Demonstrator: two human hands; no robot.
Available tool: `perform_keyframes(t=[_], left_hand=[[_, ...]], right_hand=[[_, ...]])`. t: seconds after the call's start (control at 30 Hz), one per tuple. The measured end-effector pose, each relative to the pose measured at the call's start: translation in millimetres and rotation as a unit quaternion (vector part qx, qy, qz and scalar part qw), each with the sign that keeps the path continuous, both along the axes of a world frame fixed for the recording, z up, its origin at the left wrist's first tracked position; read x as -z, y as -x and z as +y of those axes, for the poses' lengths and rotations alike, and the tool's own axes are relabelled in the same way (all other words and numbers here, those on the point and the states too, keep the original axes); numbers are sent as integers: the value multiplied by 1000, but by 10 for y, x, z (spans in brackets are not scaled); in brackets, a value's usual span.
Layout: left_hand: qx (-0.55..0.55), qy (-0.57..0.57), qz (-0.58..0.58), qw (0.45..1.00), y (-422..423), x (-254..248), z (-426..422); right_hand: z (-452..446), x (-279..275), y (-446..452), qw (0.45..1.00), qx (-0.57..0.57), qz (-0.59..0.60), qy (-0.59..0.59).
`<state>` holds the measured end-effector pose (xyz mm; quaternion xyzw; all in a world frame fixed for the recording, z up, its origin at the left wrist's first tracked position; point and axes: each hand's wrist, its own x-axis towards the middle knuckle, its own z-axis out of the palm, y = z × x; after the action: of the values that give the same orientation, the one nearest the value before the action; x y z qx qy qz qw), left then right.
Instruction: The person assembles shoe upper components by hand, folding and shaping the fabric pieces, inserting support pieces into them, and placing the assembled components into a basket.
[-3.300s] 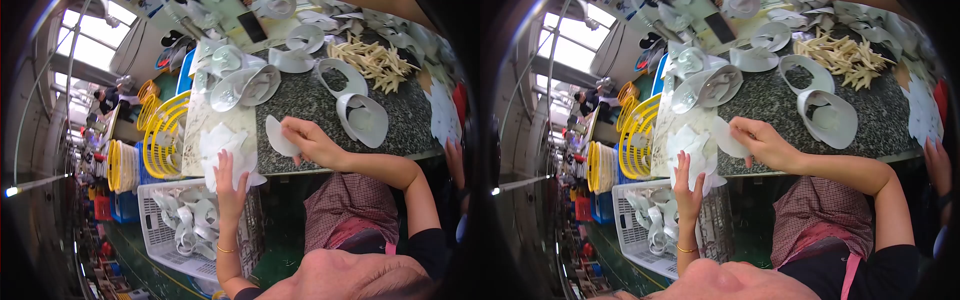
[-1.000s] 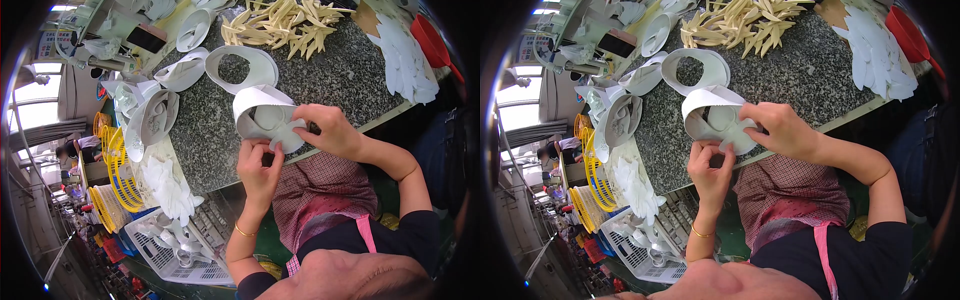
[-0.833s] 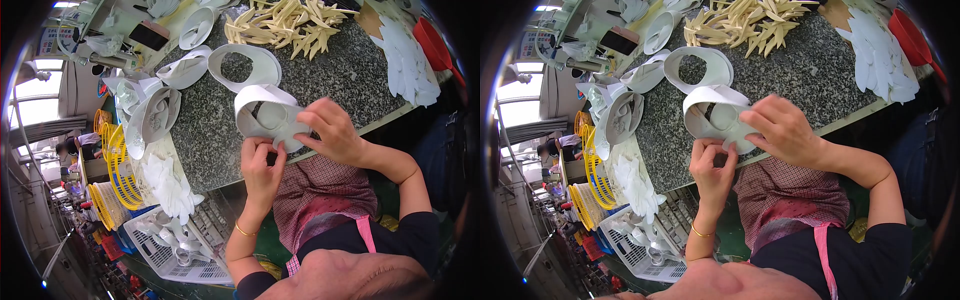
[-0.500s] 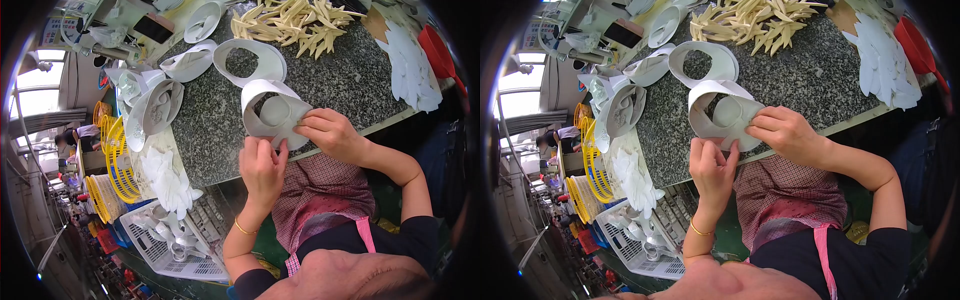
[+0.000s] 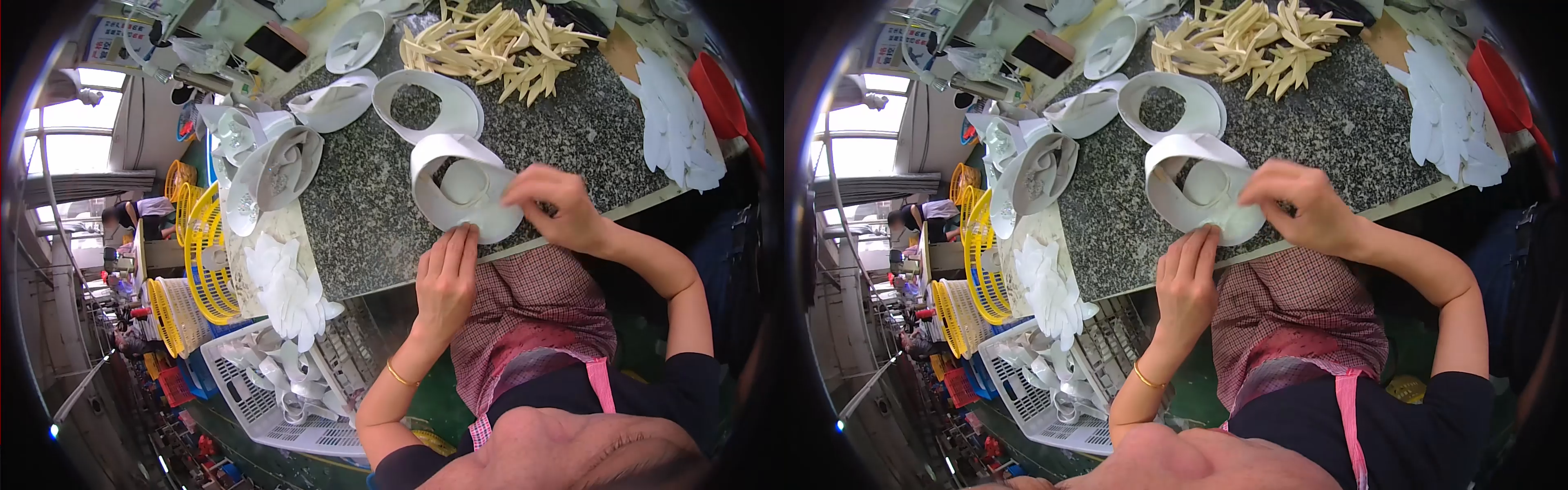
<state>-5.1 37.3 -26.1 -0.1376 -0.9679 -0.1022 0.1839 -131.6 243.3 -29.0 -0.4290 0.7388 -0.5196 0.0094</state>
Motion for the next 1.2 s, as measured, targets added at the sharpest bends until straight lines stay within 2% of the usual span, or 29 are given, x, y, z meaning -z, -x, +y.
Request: perform_keyframes(t=[0.03, 0.07, 0.13, 0.17, 0.2, 0.27, 0.3, 0.33, 0.37, 0.4, 0.43, 0.47, 0.5, 0.53, 0.57, 0.6, 0.63, 0.67, 0.7, 0.77, 0.8, 0.87, 0.93, 1.0, 1.03, 1.1, 1.17, 1.2], left_hand=[[0, -13, -8, 1000, 13, 9, -13], [-1, -28, -19, 999, 10, 7, -11], [-2, -34, -18, 999, 39, -33, -4], [-7, -40, -19, 999, 69, -65, -17], [-5, -35, -11, 999, 102, -103, -54], [-6, -136, -55, 989, 171, -188, -148], [-45, -280, -106, 953, 175, -225, -155], [-45, -274, -93, 956, 173, -254, -148], [-49, -505, -114, 854, 154, -277, -125], [-45, -703, -129, 698, 123, -301, -111], [25, -859, -112, 499, 92, -336, -114], [29, -856, -107, 505, 74, -372, -113], [79, -914, -102, 384, 44, -401, -104], [125, -954, -96, 253, 6, -420, -102], [149, -956, -108, 230, -12, -423, -135], [150, -955, -107, 233, -34, -427, -169], [168, -956, -110, 213, -71, -427, -198], [185, -957, -112, 193, -113, -413, -220], [182, -958, -110, 193, -157, -363, -228], [126, -907, -65, 396, -241, -209, -197], [120, -908, -68, 395, -277, -146, -170], [82, -849, -79, 516, -326, -45, -87], [66, -855, -77, 508, -339, -8, 30], [42, -803, -114, 584, -382, 82, 75], [18, -796, -128, 591, -399, 49, 120], [27, -803, -106, 586, -389, 27, 161], [42, -834, -72, 546, -399, -5, 149], [45, -832, -71, 548, -394, 28, 127]], right_hand=[[-27, -52, -17, 995, 95, 12, 39], [-115, -97, -18, 994, 98, 17, 39], [-258, -172, 26, 976, 214, -21, 37], [-215, -196, 80, 976, 103, -191, 4], [-218, -211, 79, 977, 103, -184, 9], [-264, -246, 88, 967, 101, -225, -57], [-293, -292, 26, 979, 113, -167, -9], [-301, -312, -24, 989, 131, -68, 8], [-316, -247, -39, 986, 144, 58, 60], [-341, -221, -44, 965, 155, 180, 111], [-342, -221, -35, 963, 151, 187, 119], [-342, -230, -30, 943, 134, 286, 102], [-334, -239, -40, 914, 118, 380, 82], [-327, -227, -33, 914, 118, 380, 85], [-326, -208, 6, 907, 112, 401, 70], [-314, -191, 47, 898, 105, 423, 55], [-268, -181, 60, 905, 92, 416, 7], [-238, -192, 46, 905, 90, 415, 8], [-205, -234, 17, 947, 46, 318, 9], [-134, -271, -37, 990, -15, 139, 18], [-144, -302, -54, 991, -15, 132, 18], [-243, -402, -93, 997, -7, 17, 81], [-359, -512, -155, 996, 1, 58, 62], [-441, -658, -262, 999, -37, 22, -5], [-480, -723, -276, 999, -28, 31, -3], [-540, -806, -300, 983, -69, -160, -58], [-588, -730, -317, 985, -72, -158, -14], [-610, -702, -331, 984, -78, -159, 27]])
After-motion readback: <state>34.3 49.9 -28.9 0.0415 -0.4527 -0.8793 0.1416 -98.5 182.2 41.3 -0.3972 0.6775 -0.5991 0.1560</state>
